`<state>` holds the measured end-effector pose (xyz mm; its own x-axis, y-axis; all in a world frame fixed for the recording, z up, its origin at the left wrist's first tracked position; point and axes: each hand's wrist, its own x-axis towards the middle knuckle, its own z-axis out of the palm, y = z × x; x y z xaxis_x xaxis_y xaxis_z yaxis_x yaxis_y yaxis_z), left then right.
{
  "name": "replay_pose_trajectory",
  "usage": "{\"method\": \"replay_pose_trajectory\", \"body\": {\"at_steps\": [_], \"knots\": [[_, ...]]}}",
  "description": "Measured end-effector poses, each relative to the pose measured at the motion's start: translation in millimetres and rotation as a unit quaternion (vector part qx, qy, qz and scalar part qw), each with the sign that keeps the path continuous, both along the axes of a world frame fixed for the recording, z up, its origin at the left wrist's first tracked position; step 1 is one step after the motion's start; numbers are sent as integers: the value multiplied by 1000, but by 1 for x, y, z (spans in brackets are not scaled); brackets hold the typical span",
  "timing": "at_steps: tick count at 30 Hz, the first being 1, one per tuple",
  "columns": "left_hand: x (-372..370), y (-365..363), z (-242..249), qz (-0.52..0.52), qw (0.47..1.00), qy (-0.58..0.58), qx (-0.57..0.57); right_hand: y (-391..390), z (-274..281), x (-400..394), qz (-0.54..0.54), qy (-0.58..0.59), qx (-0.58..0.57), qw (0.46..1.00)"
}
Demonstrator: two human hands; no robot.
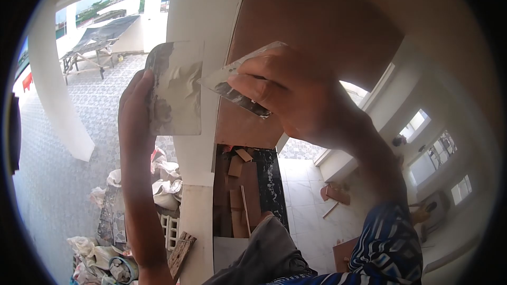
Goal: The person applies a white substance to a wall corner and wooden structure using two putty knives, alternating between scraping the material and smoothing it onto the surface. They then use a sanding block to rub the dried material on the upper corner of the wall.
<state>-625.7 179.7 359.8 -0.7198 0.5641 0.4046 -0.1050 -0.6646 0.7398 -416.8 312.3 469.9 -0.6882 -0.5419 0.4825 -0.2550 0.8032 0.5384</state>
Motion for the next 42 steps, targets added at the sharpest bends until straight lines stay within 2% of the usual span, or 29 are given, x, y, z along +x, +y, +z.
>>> {"method": "replay_pose_trajectory", "body": {"at_steps": [3, 4, 10, 20, 26, 31, 42], "knots": [[6, -1, 6, -2, 1000, -26, -17, -9, 4, 0, -23, -42, 20, 999], [6, -1, 4, -1, 999, -20, -30, -5, 3, -3, -22, -17, 60, 998], [6, 3, -9, -1, 999, -38, -32, -10, -8, 0, -24, -91, 33, 995], [21, 13, -10, 55, 998, -11, -21, -7, -26, 3, -67, -30, -36, 997], [22, 13, -12, 104, 994, 5, -40, -6, -28, -9, -40, -35, 41, 998], [28, 7, 1, 134, 989, 20, -64, -6, -27, -22, -53, -20, 34, 998], [15, 3, -5, 92, 995, -15, -47, -11, -29, -42, -92, -101, -9, 991]]}}
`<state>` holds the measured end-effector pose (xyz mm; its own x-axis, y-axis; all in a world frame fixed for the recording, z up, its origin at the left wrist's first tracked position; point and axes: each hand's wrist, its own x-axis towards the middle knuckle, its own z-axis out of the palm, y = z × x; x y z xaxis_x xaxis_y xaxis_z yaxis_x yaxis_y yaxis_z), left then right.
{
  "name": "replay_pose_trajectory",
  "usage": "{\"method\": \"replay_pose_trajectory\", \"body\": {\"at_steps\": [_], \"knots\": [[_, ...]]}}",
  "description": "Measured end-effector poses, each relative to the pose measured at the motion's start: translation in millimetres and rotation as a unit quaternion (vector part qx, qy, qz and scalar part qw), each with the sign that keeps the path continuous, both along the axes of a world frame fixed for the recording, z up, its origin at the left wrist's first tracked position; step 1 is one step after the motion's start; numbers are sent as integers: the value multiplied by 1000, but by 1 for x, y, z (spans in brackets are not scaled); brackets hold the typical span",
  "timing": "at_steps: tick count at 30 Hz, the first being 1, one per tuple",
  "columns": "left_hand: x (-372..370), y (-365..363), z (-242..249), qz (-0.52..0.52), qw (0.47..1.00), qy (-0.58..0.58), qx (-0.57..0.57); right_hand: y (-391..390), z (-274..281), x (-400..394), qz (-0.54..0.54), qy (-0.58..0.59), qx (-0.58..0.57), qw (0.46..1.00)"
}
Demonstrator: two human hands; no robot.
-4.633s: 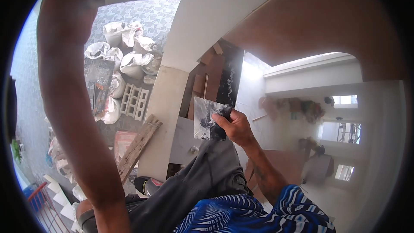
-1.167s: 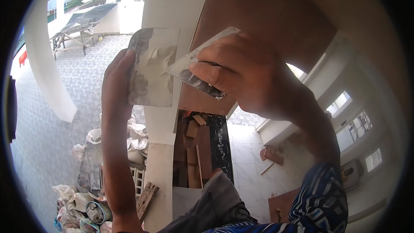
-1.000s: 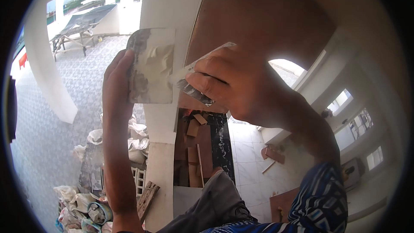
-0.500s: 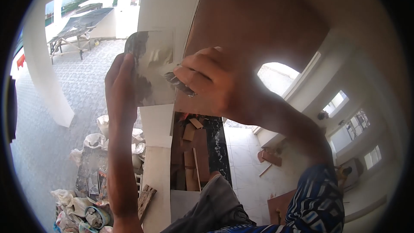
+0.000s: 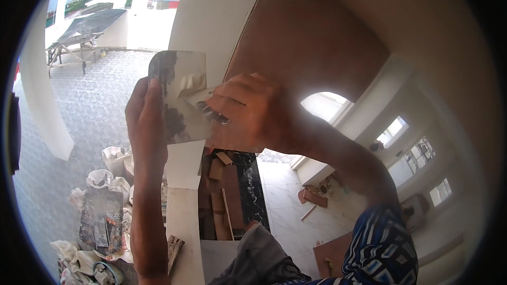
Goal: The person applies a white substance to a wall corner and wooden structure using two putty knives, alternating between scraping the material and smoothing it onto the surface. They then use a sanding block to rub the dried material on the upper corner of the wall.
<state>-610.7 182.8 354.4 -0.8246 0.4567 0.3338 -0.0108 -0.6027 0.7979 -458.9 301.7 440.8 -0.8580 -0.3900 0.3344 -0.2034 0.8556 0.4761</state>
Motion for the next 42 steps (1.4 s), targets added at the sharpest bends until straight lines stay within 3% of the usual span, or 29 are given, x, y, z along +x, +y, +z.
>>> {"method": "replay_pose_trajectory", "body": {"at_steps": [4, 7, 9, 12, 19, 22, 27, 30, 33, 42], "knots": [[-7, -12, -1, -36, 998, -50, -9, -4, 0, -13, 2, -48, -31, 998], [-19, 3, -9, 57, 998, -5, -28, -7, 14, -15, -2, -105, -58, 993], [-27, -4, -7, 28, 999, -41, -8, -11, 14, -22, -1, -141, -95, 985], [-32, -5, -13, 24, 998, -64, -7, -10, 16, -34, 19, -148, -40, 988], [-45, 6, -28, 51, 995, -80, -14, -12, 33, -28, -128, -285, -223, 923], [-51, 7, -32, 46, 996, -74, -30, -5, 44, -18, -238, -245, -307, 888], [-58, -7, -36, 24, 998, -53, -37, 8, 60, 2, -267, 17, -338, 902], [-56, -12, -36, -2, 992, -122, 14, 26, 78, -1, -185, 157, -133, 961], [-58, -14, -40, -8, 994, -106, 3, 39, 93, -9, -164, 254, 2, 953], [-59, -14, -36, -54, 994, -94, 26, 58, 104, -26, -129, 318, 238, 909]]}}
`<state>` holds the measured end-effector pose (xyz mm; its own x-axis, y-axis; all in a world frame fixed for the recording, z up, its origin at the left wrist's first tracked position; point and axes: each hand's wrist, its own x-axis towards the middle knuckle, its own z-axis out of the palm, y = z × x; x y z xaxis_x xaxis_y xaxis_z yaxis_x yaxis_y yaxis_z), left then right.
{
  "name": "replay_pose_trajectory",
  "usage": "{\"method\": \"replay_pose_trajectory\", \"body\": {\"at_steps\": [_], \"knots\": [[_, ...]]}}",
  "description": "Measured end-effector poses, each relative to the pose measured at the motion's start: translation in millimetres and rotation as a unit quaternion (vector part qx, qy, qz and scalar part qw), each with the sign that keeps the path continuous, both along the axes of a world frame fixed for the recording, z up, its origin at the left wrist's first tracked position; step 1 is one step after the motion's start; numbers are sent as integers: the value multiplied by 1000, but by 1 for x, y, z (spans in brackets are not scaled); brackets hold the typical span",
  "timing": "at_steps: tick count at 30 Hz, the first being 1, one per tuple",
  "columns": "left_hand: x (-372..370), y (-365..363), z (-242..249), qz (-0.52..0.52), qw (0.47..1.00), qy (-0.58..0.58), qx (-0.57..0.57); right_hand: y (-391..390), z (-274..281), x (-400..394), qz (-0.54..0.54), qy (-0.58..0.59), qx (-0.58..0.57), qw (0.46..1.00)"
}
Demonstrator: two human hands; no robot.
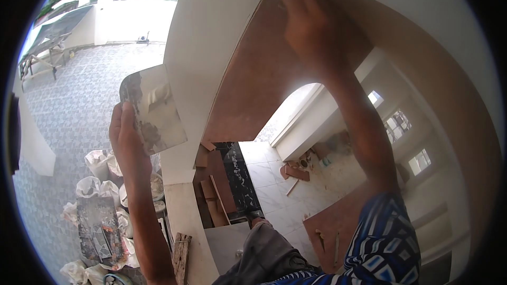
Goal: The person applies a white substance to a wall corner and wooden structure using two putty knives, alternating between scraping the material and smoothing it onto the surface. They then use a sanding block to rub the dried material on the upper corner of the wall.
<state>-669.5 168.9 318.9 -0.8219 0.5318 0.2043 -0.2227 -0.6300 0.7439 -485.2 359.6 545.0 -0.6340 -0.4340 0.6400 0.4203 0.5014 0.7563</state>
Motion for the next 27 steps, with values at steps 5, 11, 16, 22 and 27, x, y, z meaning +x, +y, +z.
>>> {"method": "replay_pose_trajectory", "body": {"at_steps": [5, 11, 16, 22, 27], "knots": [[4, -3, 6, 5, 1000, -12, 6, 12, 1, -13, 20, -3, 37, 999], [-2, -3, -3, 15, 1000, 5, 6, -4, -2, -23, 16, 0, 31, 999], [-2, -11, 3, 10, 1000, 3, -8, -1, -3, -25, 14, 4, 25, 1000], [-3, -11, 1, 11, 1000, -4, -7, 6, -9, -25, -18, 17, 40, 999], [-5, -10, 0, 20, 1000, -7, -18, 18, -18, -32, -38, 46, 54, 997]]}}
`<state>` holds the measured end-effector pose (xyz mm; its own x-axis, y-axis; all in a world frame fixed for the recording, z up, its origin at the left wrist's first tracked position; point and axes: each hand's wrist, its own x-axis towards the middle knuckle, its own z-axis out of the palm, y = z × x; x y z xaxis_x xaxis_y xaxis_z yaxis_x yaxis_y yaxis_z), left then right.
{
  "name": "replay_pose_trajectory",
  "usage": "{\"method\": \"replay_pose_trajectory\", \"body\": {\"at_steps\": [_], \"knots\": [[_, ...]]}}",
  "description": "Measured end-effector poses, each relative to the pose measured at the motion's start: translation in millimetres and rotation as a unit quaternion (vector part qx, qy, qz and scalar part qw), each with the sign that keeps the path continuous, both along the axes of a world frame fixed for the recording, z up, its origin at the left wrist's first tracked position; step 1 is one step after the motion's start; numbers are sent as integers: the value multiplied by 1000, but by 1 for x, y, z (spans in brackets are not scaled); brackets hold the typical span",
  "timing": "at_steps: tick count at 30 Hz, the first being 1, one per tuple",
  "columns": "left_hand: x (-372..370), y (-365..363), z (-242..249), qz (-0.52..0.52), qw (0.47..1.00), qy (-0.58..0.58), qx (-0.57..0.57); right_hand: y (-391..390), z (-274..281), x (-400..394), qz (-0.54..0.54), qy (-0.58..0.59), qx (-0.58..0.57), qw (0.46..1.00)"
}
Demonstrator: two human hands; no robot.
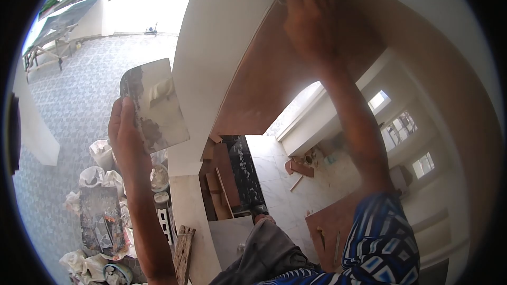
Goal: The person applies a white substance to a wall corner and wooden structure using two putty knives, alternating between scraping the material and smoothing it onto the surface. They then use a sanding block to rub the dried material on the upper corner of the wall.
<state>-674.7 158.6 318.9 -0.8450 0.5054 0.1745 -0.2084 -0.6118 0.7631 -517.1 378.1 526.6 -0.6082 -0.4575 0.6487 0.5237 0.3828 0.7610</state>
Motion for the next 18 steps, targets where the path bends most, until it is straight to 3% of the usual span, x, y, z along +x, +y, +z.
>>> {"method": "replay_pose_trajectory", "body": {"at_steps": [15, 18], "knots": [[-4, -7, -1, -1, 1000, 15, -6, 6, -54, -1, -21, 22, -27, 999], [1, 1, -2, 49, 999, 12, 3, 7, -71, -1, -25, 26, -35, 999]]}}
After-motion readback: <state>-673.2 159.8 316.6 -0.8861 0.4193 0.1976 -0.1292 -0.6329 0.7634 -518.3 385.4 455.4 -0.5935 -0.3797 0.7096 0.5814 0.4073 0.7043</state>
